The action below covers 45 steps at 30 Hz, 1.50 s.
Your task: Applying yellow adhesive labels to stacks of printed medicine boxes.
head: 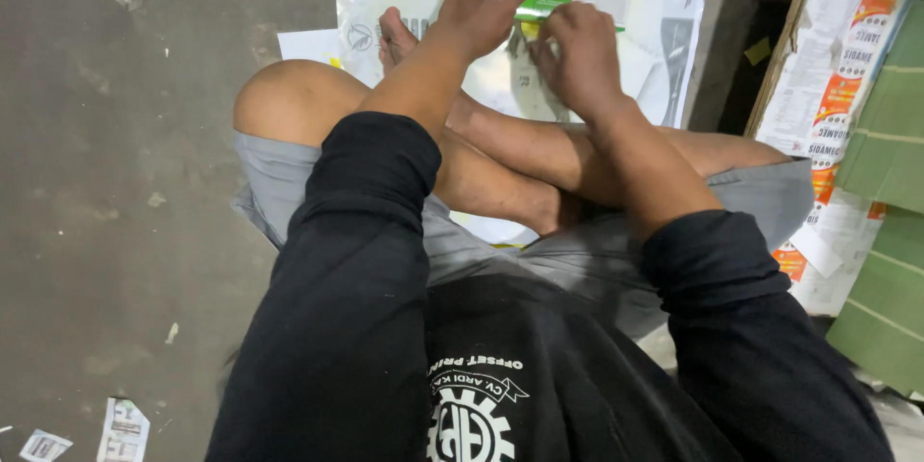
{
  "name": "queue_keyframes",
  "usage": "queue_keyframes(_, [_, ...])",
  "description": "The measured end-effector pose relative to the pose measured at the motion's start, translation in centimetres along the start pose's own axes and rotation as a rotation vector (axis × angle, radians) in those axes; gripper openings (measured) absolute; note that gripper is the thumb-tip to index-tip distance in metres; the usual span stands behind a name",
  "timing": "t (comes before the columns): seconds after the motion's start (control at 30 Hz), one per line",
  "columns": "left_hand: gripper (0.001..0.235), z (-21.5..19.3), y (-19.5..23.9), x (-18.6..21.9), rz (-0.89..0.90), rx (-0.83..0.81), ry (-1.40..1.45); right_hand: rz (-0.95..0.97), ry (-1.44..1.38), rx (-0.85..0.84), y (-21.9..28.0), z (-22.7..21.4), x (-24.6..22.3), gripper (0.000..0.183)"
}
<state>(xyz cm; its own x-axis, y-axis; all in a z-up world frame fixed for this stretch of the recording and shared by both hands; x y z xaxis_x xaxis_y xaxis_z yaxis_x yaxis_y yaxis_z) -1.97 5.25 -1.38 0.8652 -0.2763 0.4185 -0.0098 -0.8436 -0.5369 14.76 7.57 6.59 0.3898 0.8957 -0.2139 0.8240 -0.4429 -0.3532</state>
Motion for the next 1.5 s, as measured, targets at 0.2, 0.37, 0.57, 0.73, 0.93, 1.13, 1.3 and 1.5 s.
queue_keyframes(0.2, [0.051, 0.7, -0.3, -0.5, -0.057, -0.154, 0.026, 0.219, -0.178, 0.120, -2.7, 1.5, 4.8, 0.022])
queue_keyframes(0.37, [0.057, 0.8, -0.4, -0.9, -0.090, -0.165, 0.043, 0.259, -0.287, 0.084, -4.0, 3.6, 7.9, 0.020])
queue_keyframes(0.57, [0.070, 0.3, -0.4, -0.6, -0.135, -0.165, 0.047, 0.250, -0.328, -0.041, -4.6, 4.7, 9.3, 0.016])
queue_keyframes(0.73, [0.072, 0.1, -0.7, -0.4, -0.135, -0.156, 0.044, 0.272, -0.346, -0.100, -4.7, 5.0, 10.0, 0.015])
queue_keyframes(0.93, [0.075, 0.3, -0.6, -0.5, -0.126, -0.133, 0.008, 0.289, -0.351, -0.102, -4.6, 5.3, 10.0, 0.016])
queue_keyframes(1.13, [0.075, -0.1, -0.9, -0.2, -0.139, -0.166, 0.016, 0.187, -0.297, -0.042, -4.6, 5.4, 9.8, 0.015])
queue_keyframes(1.3, [0.074, 0.9, -0.7, -0.6, -0.124, -0.158, 0.006, 0.156, -0.284, -0.008, -4.6, 5.7, 9.9, 0.016])
queue_keyframes(1.5, [0.074, 0.3, -0.7, -0.3, -0.132, -0.156, 0.015, 0.160, -0.306, 0.008, -4.3, 5.6, 9.5, 0.018])
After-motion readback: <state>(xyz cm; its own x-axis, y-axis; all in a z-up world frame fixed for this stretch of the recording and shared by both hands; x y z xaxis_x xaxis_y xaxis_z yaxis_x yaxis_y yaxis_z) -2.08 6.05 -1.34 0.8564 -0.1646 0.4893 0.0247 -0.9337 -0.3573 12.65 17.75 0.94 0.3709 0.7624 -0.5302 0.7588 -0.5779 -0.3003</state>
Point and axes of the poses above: each hand's wrist, its own y-axis away from the middle knuckle, its own z-axis out of the palm, x = y × z, the point moved 4 cm from there along -y, towards the middle knuckle, and after that the axes turned 7 degrees about x, right-handed, at the moved point
